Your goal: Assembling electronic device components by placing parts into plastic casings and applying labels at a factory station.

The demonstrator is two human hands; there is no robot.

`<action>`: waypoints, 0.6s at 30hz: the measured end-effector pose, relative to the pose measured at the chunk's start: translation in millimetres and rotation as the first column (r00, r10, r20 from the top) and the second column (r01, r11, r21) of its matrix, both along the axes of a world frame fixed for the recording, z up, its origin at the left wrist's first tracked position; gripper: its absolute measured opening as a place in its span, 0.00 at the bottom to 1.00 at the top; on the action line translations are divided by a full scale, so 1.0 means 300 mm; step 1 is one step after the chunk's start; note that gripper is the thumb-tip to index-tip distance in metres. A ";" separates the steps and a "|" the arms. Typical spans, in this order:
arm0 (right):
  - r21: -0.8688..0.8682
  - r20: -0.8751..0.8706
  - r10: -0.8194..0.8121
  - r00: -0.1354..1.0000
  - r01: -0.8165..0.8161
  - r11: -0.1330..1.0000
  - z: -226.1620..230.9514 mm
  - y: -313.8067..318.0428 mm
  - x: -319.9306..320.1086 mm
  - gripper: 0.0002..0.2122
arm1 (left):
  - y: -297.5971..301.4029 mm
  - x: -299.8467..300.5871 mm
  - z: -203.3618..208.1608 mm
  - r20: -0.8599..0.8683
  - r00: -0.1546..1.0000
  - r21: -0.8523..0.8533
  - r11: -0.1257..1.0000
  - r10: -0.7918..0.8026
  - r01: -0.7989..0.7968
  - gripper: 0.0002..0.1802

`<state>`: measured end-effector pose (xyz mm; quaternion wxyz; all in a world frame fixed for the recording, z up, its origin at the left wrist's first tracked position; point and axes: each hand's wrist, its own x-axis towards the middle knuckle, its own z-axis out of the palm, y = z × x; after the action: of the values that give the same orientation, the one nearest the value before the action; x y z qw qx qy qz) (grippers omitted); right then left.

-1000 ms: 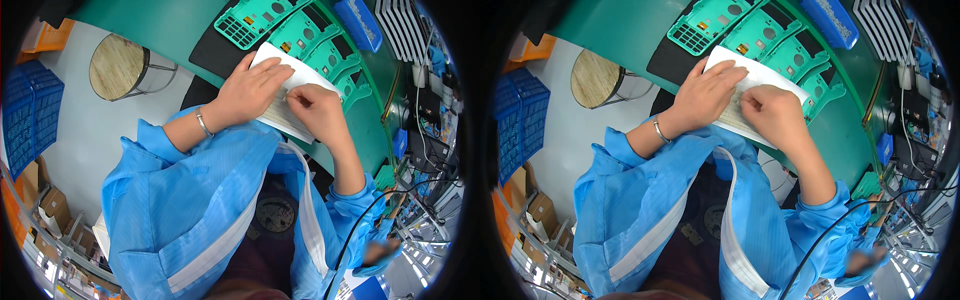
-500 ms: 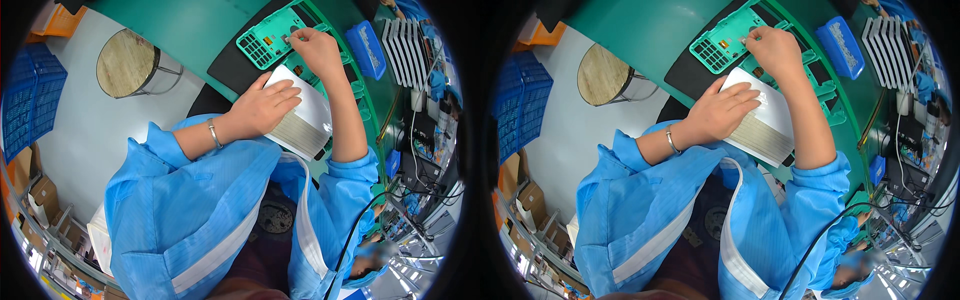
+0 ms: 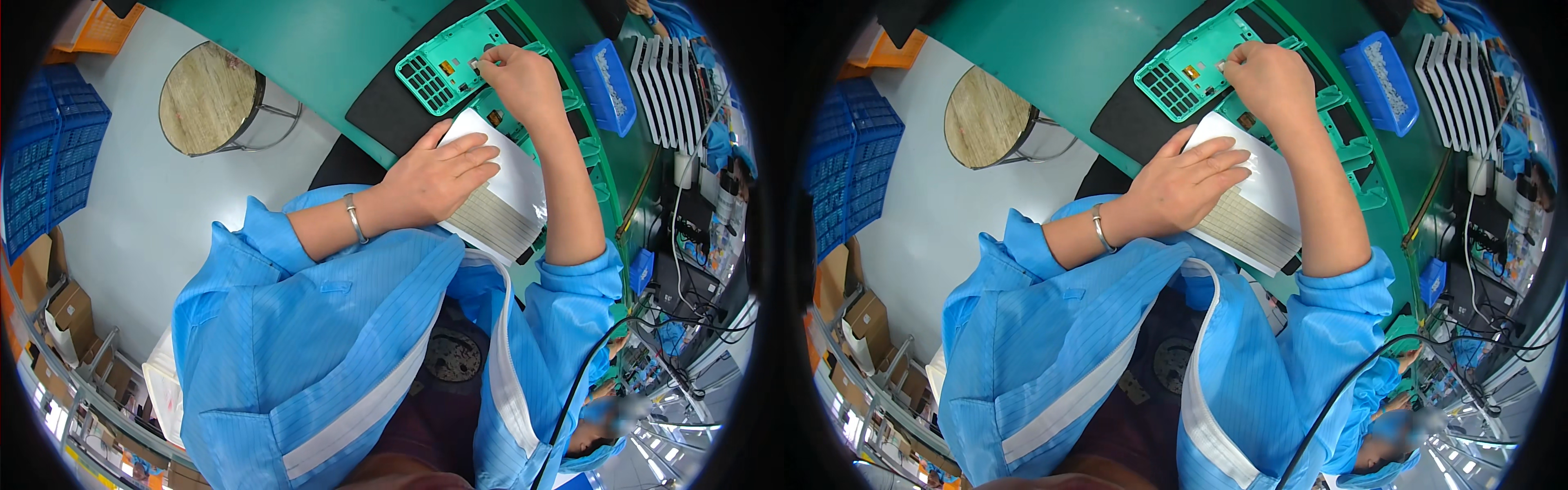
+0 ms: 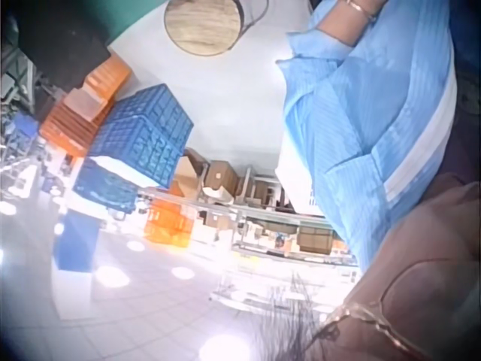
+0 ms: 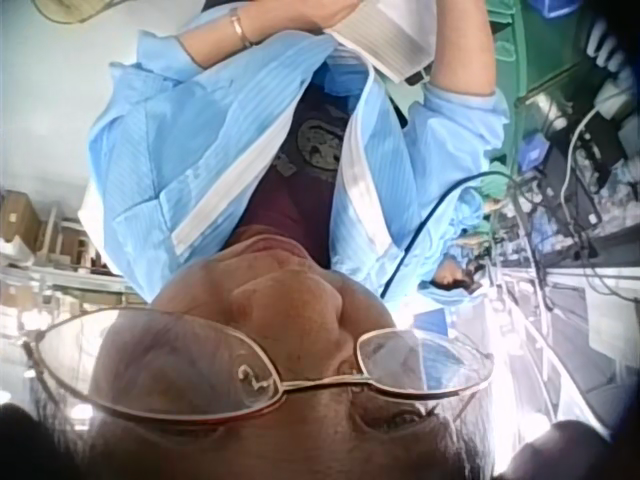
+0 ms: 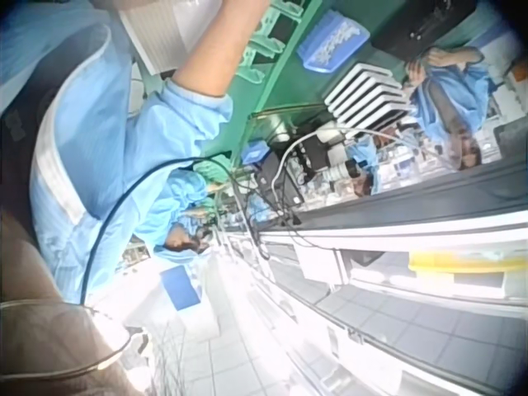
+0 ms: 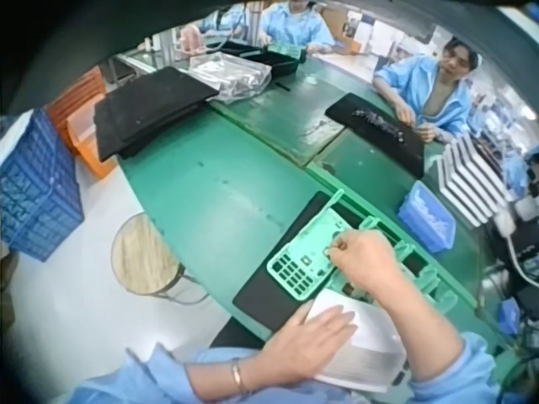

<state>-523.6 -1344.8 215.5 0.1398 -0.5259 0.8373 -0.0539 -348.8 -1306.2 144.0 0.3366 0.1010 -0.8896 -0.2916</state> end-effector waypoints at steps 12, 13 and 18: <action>-0.113 0.012 -0.050 0.999 0.051 0.992 -0.004 0.072 0.001 0.11 | 0.010 -0.010 0.015 -0.024 1.000 0.002 1.000 -0.017 0.017 0.17; -0.240 0.075 -0.056 0.996 0.072 0.968 0.003 0.104 -0.008 0.11 | 0.010 -0.011 0.018 -0.025 1.000 0.012 1.000 -0.019 0.019 0.16; -0.337 0.298 -0.226 0.928 0.323 0.884 0.064 0.416 -0.043 0.13 | -0.001 0.017 0.033 0.027 0.999 0.058 0.997 -0.043 0.041 0.17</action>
<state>-536.4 -1220.0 234.6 0.1307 -0.4071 0.8527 -0.3001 -343.6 -1306.6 154.0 0.3148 0.0961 -0.8874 -0.3226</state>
